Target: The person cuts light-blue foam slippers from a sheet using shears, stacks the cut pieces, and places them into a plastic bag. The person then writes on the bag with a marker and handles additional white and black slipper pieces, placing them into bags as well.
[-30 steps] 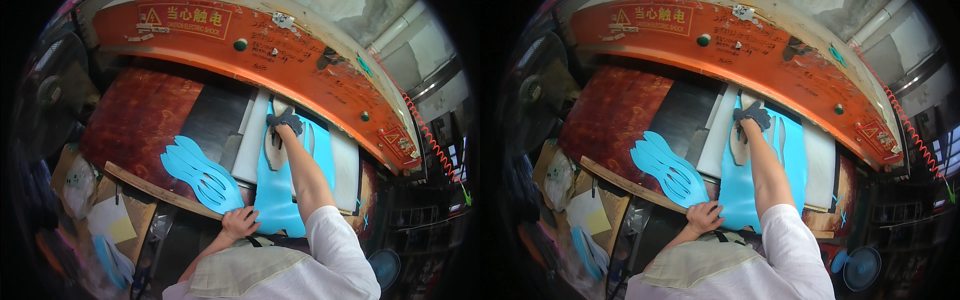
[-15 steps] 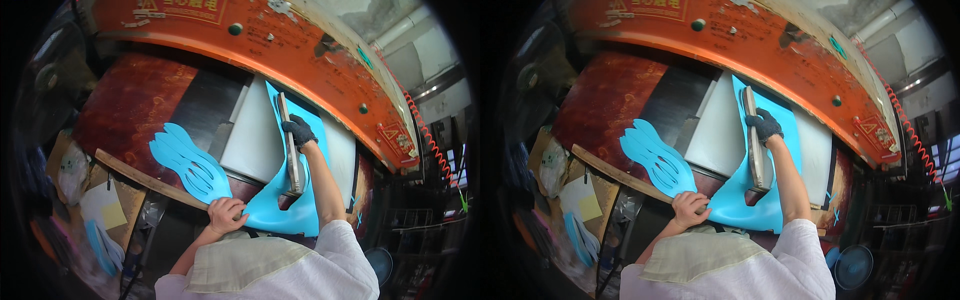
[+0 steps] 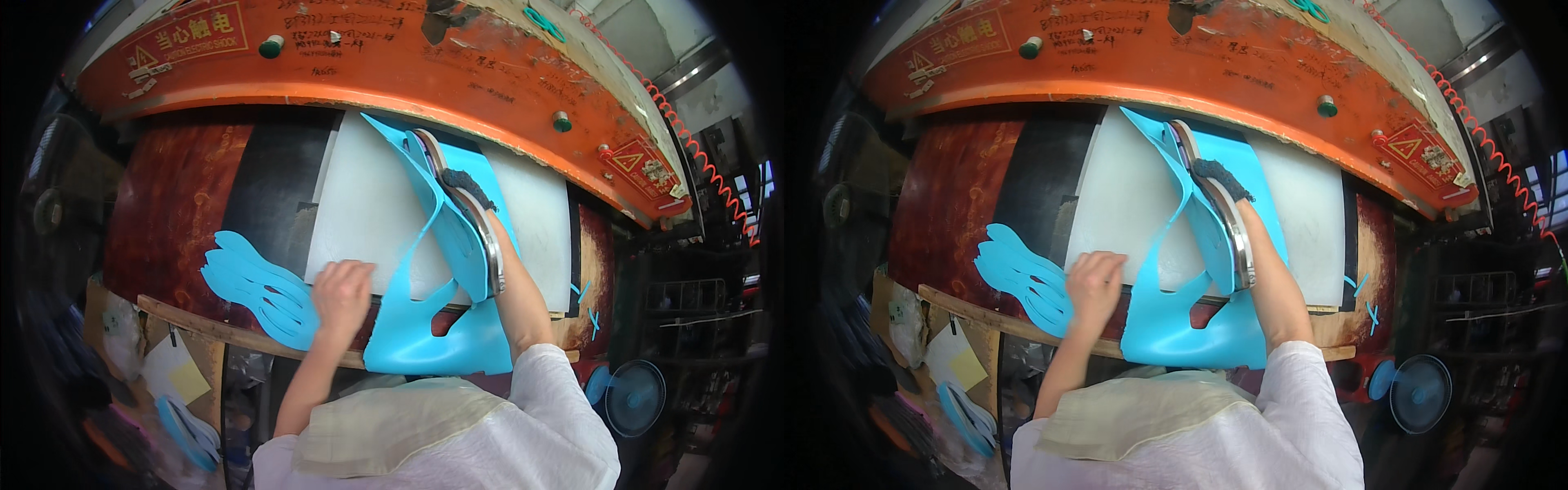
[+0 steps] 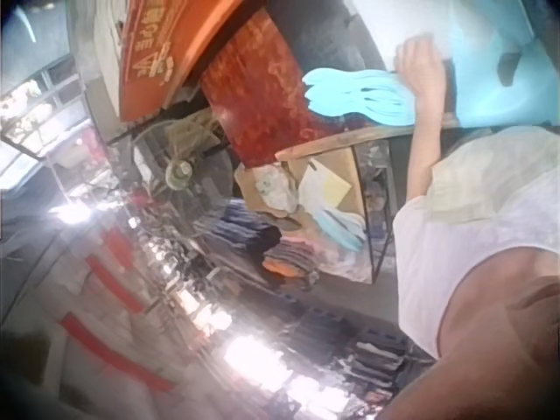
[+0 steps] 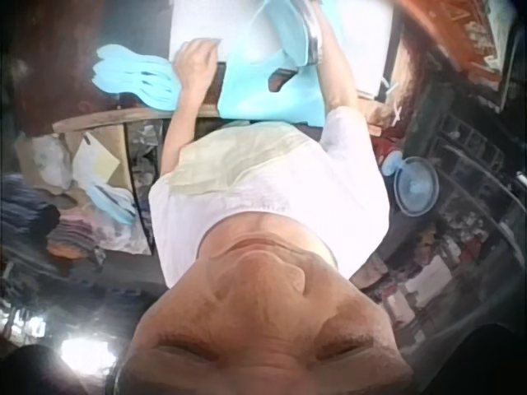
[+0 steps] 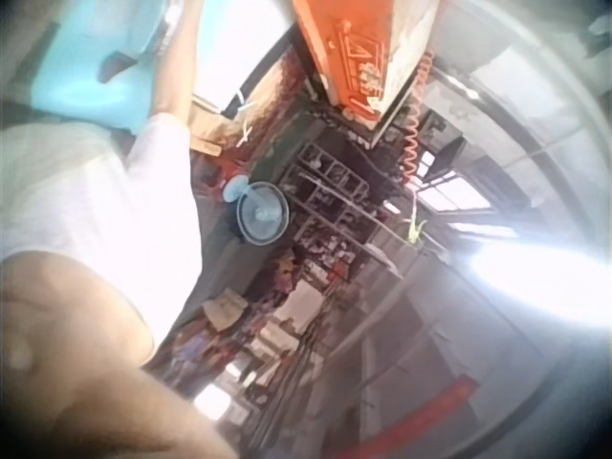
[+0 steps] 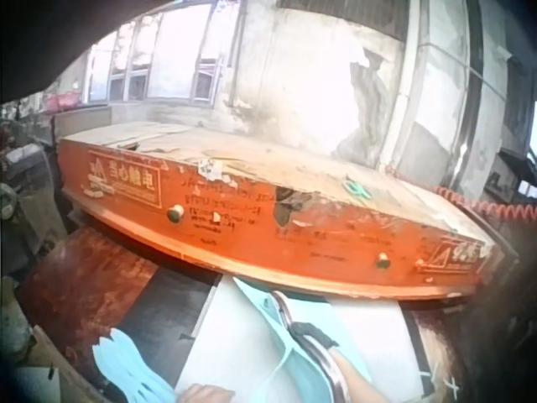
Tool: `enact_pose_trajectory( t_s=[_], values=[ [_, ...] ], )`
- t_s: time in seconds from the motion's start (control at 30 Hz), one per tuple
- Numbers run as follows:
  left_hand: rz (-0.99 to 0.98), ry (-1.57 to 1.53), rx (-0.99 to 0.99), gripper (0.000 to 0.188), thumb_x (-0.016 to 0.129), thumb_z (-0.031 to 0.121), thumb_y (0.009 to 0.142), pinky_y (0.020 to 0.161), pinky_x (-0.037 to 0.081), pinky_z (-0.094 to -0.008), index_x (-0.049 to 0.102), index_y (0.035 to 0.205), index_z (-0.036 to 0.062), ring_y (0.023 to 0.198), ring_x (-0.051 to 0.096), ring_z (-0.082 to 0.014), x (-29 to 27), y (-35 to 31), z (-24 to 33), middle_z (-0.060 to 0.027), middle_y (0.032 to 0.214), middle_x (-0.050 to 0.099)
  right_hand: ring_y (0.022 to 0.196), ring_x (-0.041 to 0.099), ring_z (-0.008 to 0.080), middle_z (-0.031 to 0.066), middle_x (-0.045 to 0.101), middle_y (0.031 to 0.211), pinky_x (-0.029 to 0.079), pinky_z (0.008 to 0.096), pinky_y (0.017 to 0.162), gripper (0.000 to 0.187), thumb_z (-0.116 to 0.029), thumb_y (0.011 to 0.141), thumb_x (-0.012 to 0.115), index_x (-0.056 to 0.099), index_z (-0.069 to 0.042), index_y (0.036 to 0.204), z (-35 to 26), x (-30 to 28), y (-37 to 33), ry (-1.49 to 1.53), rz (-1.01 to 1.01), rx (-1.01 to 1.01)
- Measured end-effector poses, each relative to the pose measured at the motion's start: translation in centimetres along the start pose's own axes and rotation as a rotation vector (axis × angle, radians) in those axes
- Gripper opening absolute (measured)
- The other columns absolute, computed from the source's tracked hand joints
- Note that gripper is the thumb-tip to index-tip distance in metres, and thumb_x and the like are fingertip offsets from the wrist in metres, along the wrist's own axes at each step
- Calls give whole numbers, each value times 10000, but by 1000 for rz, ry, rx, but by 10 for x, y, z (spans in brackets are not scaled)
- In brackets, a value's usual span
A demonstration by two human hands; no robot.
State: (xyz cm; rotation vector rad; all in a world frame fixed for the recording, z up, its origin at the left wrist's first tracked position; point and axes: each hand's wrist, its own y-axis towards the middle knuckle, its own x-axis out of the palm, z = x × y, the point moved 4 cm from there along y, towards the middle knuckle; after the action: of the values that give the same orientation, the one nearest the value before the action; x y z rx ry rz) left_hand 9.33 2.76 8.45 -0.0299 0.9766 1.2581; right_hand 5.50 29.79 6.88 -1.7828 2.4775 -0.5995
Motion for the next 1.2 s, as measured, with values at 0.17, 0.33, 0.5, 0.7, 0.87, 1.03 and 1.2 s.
enact_pose_trajectory(
  t_s=[0.17, 0.33, 0.5, 0.7, 0.87, 1.03, 1.2],
  values=[
    [123, -219, 60, 162, 666, -51, 721, 581, 492, -307, 699, 852, 39, 689, 620, -232, -19, 2, 19, -92, 802, 649, 748, 571, 190, 100, 627, 884, 488, 288, 702, 431, -275, 712, 716, 651, -35, 1065, -1, -5, -11, -29, 5, -1],
    [-126, -338, 353, 350, 785, 420, 662, 481, 426, -301, 627, 641, 109, 551, 574, -194, 23, 16, 102, -27, 598, 576, 748, 569, 190, 99, 626, 882, 487, 288, 701, 428, -276, 716, 712, 651, -36, 1065, 0, -8, -18, -38, 5, 1],
    [-191, -208, 259, 427, 730, 460, 699, 409, 404, -333, 545, 537, 111, 442, 542, -202, 64, 25, 117, -43, 528, 534, 748, 568, 190, 98, 624, 881, 487, 288, 701, 424, -276, 719, 709, 651, -37, 1064, -4, -12, -21, -44, 17, -6],
    [-91, -268, 120, 168, 626, 142, 754, 465, 438, -351, 563, 615, 73, 492, 554, -258, 41, 25, 65, -78, 584, 558, 748, 566, 189, 97, 622, 878, 486, 289, 700, 420, -277, 723, 705, 652, -38, 1063, -2, -10, -11, -59, 13, 1],
    [-58, -100, -169, 184, 580, 127, 816, 474, 406, -351, 557, 662, 29, 489, 523, -268, 13, 10, -14, -121, 592, 543, 872, 574, 199, 108, 621, 954, 488, 324, 774, 357, -259, 778, 667, 648, -60, 1075, 20, -13, 28, 29, -123, 94],
    [-57, -272, -574, 254, 546, 188, 879, 477, 390, -340, 593, 711, 4, 450, 491, -202, -1, -30, -70, -110, 551, 542, 979, 583, 237, 138, 622, 1045, 482, 343, 854, 339, -212, 816, 651, 625, -52, 1113, 23, -67, 19, -126, -40, -28],
    [-281, -518, -655, 293, 545, 224, 898, 482, 374, -295, 600, 714, 3, 473, 457, -101, 0, -38, -68, -38, 517, 505, 1018, 577, 264, 157, 610, 1086, 478, 364, 872, 410, -235, 808, 660, 592, -50, 1167, 20, -142, -92, -138, 177, 48]
  ],
)
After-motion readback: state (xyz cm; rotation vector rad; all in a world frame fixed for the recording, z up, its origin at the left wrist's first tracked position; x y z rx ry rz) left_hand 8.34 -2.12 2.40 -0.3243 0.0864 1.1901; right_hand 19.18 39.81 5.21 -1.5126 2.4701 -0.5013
